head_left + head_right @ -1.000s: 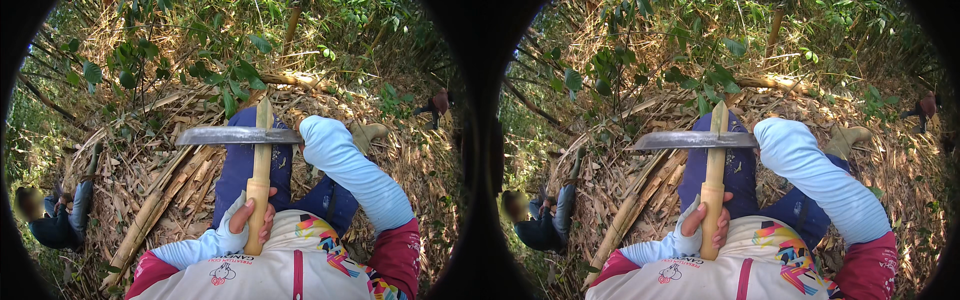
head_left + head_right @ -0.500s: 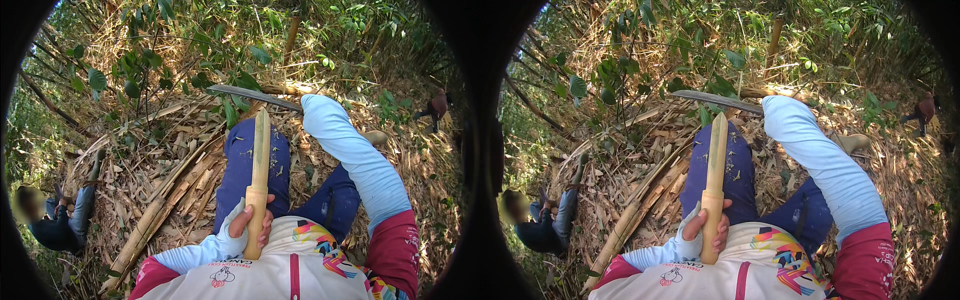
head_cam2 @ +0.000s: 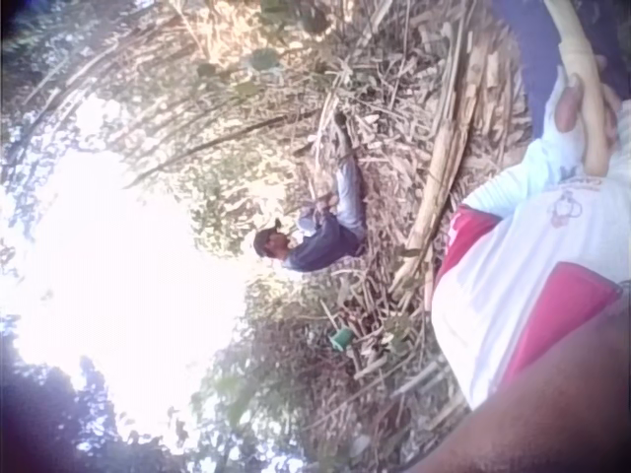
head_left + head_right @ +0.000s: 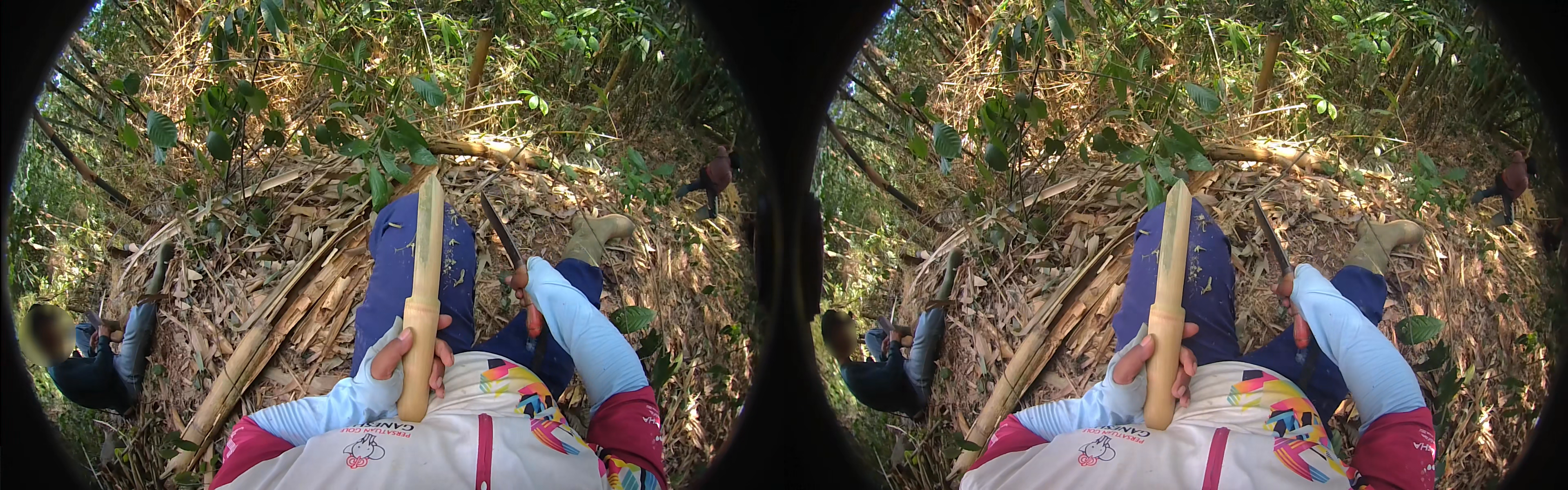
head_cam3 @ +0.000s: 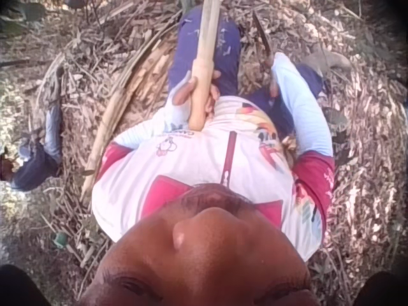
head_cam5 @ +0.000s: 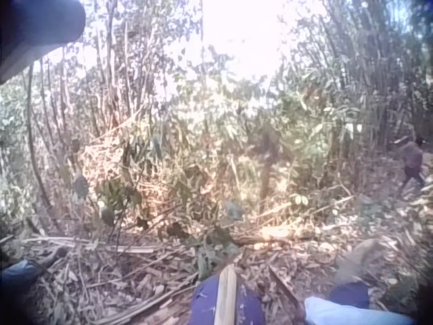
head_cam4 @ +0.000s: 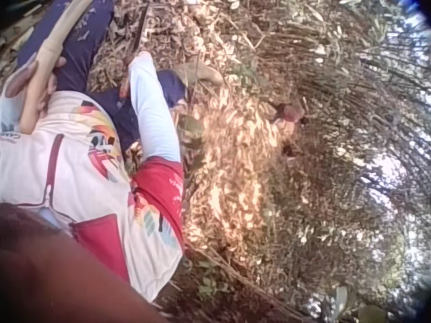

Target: The person sits on the forest floor and uses a large machete to sharpen a long, light-colored wooden stick. They hold the stick vertically between their legs and repeatedly scrape the blade of the machete against the wood to refine its edge.

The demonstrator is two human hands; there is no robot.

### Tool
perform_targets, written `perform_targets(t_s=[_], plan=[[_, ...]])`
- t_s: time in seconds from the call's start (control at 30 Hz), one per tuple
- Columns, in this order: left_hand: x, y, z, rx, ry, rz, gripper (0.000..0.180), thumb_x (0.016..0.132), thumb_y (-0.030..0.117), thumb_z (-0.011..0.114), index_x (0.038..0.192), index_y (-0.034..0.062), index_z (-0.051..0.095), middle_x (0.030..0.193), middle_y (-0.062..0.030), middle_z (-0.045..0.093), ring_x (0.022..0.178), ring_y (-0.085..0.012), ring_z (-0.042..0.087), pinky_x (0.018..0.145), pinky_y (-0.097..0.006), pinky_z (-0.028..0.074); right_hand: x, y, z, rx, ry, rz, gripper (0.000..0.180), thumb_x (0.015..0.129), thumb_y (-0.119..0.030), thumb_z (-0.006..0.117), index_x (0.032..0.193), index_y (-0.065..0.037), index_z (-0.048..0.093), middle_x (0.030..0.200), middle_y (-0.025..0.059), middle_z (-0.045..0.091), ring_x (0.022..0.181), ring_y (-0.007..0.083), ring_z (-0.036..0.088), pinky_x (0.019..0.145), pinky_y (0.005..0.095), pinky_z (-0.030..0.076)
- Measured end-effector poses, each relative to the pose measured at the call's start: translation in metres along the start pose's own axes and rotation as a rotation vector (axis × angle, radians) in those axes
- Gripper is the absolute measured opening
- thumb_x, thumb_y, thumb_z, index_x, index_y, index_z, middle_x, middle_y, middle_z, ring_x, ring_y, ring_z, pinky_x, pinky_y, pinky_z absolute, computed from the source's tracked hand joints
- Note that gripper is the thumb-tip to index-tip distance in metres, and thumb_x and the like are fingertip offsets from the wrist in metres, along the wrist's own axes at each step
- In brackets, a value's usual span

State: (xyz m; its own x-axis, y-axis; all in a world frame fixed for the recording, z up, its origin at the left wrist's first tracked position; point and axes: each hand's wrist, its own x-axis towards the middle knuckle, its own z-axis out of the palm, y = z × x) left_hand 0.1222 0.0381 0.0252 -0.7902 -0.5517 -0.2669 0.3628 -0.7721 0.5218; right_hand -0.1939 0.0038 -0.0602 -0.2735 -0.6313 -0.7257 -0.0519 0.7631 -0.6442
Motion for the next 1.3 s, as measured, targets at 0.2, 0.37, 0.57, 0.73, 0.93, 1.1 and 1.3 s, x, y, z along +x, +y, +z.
perform_targets(t_s=[0.2,0.37,0.57,0.73,0.93,1.1,1.3], plan=[[0.001,0.0,0.006,0.024,0.071,0.009,0.059,0.097,0.046,0.036,0.134,0.0001,0.033,0.096,-0.0166,0.058,0.069,-0.0179,0.055,0.066,-0.036,0.052,-0.06,-0.013,-0.033,0.435,-0.158,-0.387,0.054,0.077,-0.004,0.065,0.125,-0.001,0.039,0.074,0.0095,0.055,0.057,0.0166,0.055,0.05,0.0325,0.047],[0.007,0.0,0.008,0.087,0.076,0.009,0.059,0.097,0.048,0.038,0.132,0.0001,0.036,0.093,-0.0146,0.059,0.068,-0.0175,0.055,0.063,-0.033,0.052,0.003,0.039,-0.043,0.503,0.212,-0.469,0.071,0.079,-0.011,0.066,0.14,-0.001,0.031,0.073,0.0065,0.052,0.054,0.0152,0.051,0.049,0.0314,0.045],[0.002,0.001,0.004,-0.005,0.058,0.076,0.058,0.098,0.048,0.036,0.131,0.0007,0.037,0.092,-0.0138,0.059,0.067,-0.0184,0.055,0.062,-0.034,0.051,-0.018,0.078,-0.007,0.531,0.058,-0.061,0.042,0.076,-0.009,0.064,0.115,-0.001,0.052,0.072,0.0038,0.049,0.055,0.0158,0.049,0.049,0.034,0.045],[-0.006,0.004,0.007,-0.016,0.123,0.314,0.058,0.099,0.048,0.033,0.132,0.001,0.035,0.092,-0.0142,0.058,0.068,-0.02,0.057,0.063,-0.035,0.051,-0.026,0.073,-0.01,0.639,-0.035,-0.075,0.058,0.075,-0.008,0.065,0.128,-0.004,0.042,0.074,0.0037,0.048,0.056,0.0155,0.048,0.05,0.0335,0.044],[-0.015,0.004,0.003,-0.076,0.221,0.556,0.06,0.098,0.051,0.032,0.133,0.0036,0.034,0.092,-0.0147,0.057,0.067,-0.0212,0.058,0.063,-0.037,0.052,-0.04,0.071,-0.022,0.622,0.076,-0.104,0.062,0.077,-0.012,0.067,0.131,-0.004,0.04,0.076,0.0026,0.048,0.057,0.0124,0.047,0.051,0.0308,0.044],[-0.016,0.003,0.002,-0.005,0.274,0.563,0.06,0.098,0.052,0.031,0.137,0.0057,0.03,0.095,-0.0161,0.057,0.067,-0.021,0.058,0.065,-0.037,0.053,-0.045,0.072,-0.03,0.673,0.147,-0.089,0.063,0.078,-0.014,0.068,0.132,-0.003,0.038,0.074,0.0022,0.047,0.058,0.0118,0.047,0.051,0.0304,0.044],[-0.008,0.004,0.019,0.212,0.221,0.343,0.058,0.099,0.044,0.035,0.141,0.0071,0.023,0.108,-0.0194,0.057,0.074,-0.0227,0.062,0.069,-0.037,0.053,-0.063,0.056,-0.033,0.6,0.161,-0.178,0.063,0.08,-0.014,0.067,0.134,-0.002,0.037,0.074,0.0036,0.049,0.058,0.0136,0.05,0.052,0.0316,0.045]])
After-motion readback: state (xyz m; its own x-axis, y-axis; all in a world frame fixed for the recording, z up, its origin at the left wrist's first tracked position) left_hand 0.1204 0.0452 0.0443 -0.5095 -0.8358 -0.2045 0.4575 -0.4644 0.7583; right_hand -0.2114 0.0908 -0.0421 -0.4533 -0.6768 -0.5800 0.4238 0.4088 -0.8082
